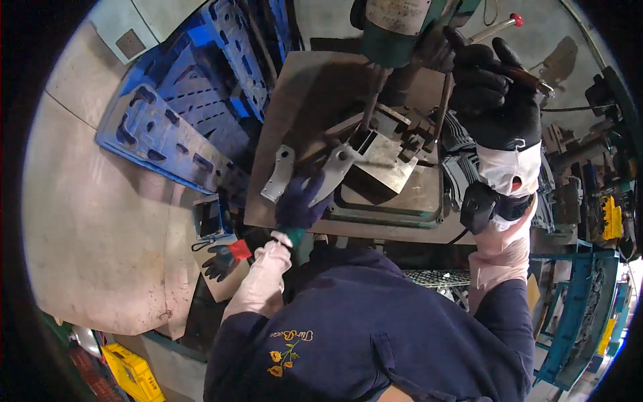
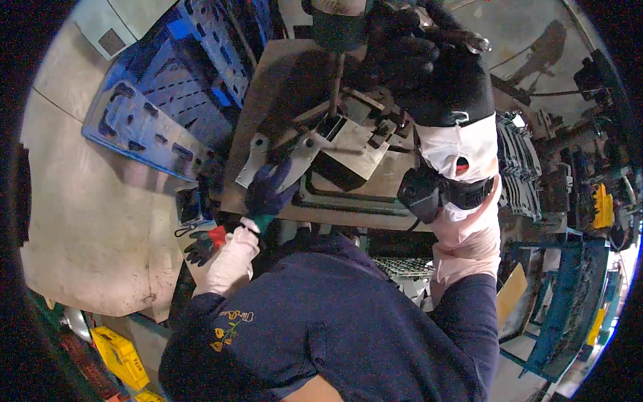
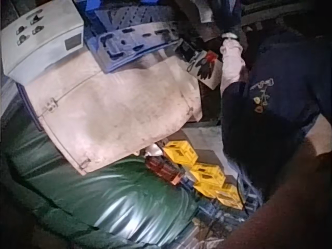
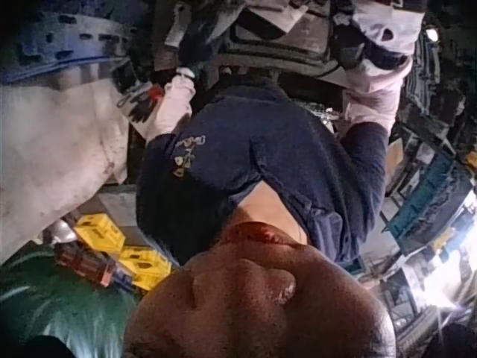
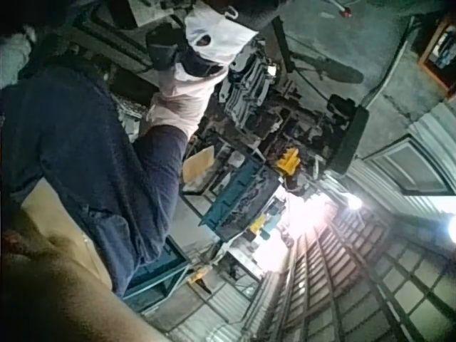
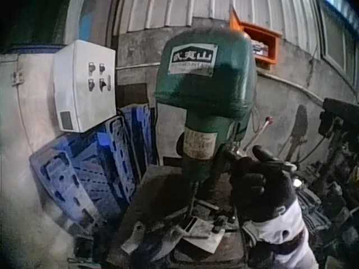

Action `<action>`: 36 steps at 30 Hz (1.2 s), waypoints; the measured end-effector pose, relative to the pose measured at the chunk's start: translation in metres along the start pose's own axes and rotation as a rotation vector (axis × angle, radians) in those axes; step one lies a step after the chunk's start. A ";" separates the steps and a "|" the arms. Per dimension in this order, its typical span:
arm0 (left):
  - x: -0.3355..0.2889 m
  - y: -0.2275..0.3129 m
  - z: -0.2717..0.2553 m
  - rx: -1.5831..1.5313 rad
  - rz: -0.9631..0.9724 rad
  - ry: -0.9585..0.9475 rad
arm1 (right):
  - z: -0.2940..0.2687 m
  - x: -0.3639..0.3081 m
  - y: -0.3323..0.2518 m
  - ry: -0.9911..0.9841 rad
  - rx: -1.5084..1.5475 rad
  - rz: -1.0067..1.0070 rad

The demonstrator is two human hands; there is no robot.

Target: Drilling holes into small metal fabrication parts using a drill press.

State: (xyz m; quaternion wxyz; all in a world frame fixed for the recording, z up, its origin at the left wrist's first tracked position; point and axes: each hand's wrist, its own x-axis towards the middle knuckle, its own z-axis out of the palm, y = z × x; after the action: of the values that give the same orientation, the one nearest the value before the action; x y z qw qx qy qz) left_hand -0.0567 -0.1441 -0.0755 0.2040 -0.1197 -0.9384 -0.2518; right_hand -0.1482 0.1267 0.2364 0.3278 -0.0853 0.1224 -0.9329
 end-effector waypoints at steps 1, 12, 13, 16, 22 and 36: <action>-0.026 -0.024 0.008 -0.322 -0.167 0.031 | 0.002 0.001 0.001 -0.010 -0.001 0.020; -0.050 -0.090 0.003 0.334 -0.418 0.021 | -0.004 0.000 0.001 0.003 -0.118 -0.039; -0.048 -0.095 0.009 0.374 -0.420 0.023 | -0.004 -0.001 0.001 0.027 -0.139 -0.065; -0.044 -0.105 0.018 0.356 -0.450 -0.067 | -0.011 -0.003 0.004 0.019 -0.170 -0.126; -0.052 -0.126 0.038 0.266 -0.426 -0.147 | -0.018 -0.002 -0.004 0.012 -0.241 -0.157; -0.039 -0.115 0.038 0.160 -0.672 -0.279 | -0.200 -0.109 -0.104 0.455 -2.270 -0.658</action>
State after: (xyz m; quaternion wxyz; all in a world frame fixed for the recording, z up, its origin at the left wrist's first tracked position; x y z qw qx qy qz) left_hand -0.0720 -0.2263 -0.1714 -0.0110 0.1783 -0.9608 -0.2118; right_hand -0.1735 0.3084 0.0663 -0.2169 -0.1857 0.9012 -0.3260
